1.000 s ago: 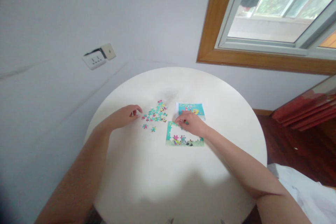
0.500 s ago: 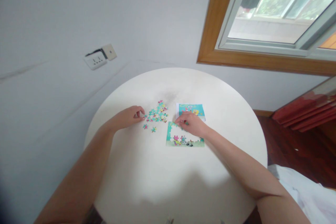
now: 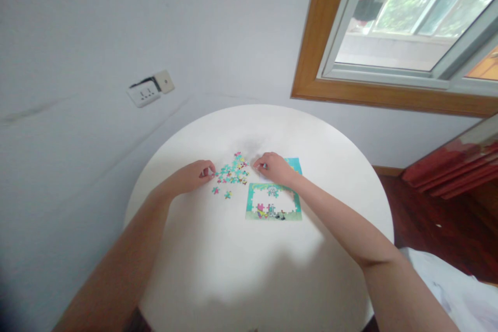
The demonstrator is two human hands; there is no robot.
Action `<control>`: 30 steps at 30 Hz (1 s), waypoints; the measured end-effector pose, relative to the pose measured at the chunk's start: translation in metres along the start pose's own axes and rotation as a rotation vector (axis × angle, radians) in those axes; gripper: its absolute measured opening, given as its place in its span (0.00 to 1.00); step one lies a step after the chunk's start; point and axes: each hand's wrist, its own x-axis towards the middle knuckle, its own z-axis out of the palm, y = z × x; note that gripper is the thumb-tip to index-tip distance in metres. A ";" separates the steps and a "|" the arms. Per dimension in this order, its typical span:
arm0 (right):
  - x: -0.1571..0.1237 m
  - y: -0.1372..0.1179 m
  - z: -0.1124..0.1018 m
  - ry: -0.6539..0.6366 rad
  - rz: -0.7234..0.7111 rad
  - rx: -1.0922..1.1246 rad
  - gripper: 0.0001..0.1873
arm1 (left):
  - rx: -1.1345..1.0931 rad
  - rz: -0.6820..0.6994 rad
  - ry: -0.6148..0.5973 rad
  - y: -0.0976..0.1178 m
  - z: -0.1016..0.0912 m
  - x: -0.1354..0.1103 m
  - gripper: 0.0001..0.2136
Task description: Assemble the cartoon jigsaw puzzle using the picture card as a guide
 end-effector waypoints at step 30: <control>0.049 -0.006 0.026 0.020 0.160 0.172 0.07 | 0.051 0.012 0.003 0.003 -0.001 0.000 0.09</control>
